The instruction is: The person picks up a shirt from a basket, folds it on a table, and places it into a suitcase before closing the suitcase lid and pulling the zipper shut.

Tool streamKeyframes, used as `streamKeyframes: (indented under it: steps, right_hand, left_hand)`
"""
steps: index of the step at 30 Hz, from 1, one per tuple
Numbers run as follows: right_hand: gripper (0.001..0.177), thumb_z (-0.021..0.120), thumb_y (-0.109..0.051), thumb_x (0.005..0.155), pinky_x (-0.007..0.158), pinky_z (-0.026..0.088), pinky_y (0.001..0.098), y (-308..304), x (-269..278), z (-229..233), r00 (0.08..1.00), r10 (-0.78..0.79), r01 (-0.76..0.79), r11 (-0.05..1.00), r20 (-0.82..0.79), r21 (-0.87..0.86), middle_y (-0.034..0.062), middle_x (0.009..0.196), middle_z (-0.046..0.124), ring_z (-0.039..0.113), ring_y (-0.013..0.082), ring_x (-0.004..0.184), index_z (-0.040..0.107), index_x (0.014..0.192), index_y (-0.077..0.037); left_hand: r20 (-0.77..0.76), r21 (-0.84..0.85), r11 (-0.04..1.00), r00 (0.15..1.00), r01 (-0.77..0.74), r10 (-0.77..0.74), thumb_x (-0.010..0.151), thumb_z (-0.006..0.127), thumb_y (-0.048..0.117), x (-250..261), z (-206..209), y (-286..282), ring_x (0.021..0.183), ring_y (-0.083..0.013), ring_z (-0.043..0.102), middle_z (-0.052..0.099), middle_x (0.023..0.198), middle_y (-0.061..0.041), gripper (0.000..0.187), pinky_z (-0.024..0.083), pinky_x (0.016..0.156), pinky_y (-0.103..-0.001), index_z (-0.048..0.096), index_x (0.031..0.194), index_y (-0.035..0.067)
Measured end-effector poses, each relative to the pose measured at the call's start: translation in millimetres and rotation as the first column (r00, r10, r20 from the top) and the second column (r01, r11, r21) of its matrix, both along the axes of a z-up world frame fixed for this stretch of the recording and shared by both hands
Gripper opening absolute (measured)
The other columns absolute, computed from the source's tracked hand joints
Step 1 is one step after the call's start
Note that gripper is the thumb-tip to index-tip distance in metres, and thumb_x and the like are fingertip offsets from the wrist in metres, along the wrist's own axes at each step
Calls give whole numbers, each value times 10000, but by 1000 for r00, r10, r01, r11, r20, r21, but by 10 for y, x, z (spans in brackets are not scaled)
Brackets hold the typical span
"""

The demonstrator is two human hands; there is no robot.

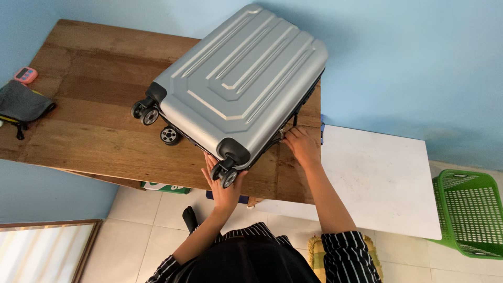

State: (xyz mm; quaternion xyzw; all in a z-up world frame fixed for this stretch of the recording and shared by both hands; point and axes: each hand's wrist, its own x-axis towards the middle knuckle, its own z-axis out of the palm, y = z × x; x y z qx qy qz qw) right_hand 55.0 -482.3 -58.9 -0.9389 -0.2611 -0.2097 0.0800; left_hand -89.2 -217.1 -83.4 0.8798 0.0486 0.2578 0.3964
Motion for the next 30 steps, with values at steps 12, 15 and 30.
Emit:
streamKeyframes:
  steps: [12, 15, 30]
  right_hand:
    - [217, 768, -326, 870, 682, 575, 341, 2257, -51, -126, 985, 169, -171, 984, 39, 57, 21, 882, 723, 700, 210, 841, 750, 844, -111]
    - [230, 772, -323, 889, 613, 575, 332, 2945, -4, -242, 986, 164, -165, 981, 24, 105, 23, 861, 723, 710, 203, 750, 747, 836, -101]
    - [358, 695, -252, 967, 654, 600, 353, 4823, 63, -54, 912, 72, -56, 997, -404, 51, 168, 1170, 718, 736, 264, 846, 691, 1207, 14]
  left_hand:
    - [-1, -54, 991, 993, -122, 122, 1053, 578, 213, 593, -294, 2173, 1436, -512, 389, 409, 1563, -319, 679, 333, 1199, -582, 276, 1615, -20]
    - [54, -104, 986, 989, -129, 135, 1048, 600, 197, 791, -133, 2554, 1469, -514, 370, 354, 1602, -345, 708, 371, 1170, -541, 232, 1623, 10]
    - [-64, -249, 967, 996, 51, -69, 1110, 464, 468, 1875, -172, 3823, 1605, -481, -12, -74, 1724, -276, 863, 217, 1264, -564, -54, 1655, 45]
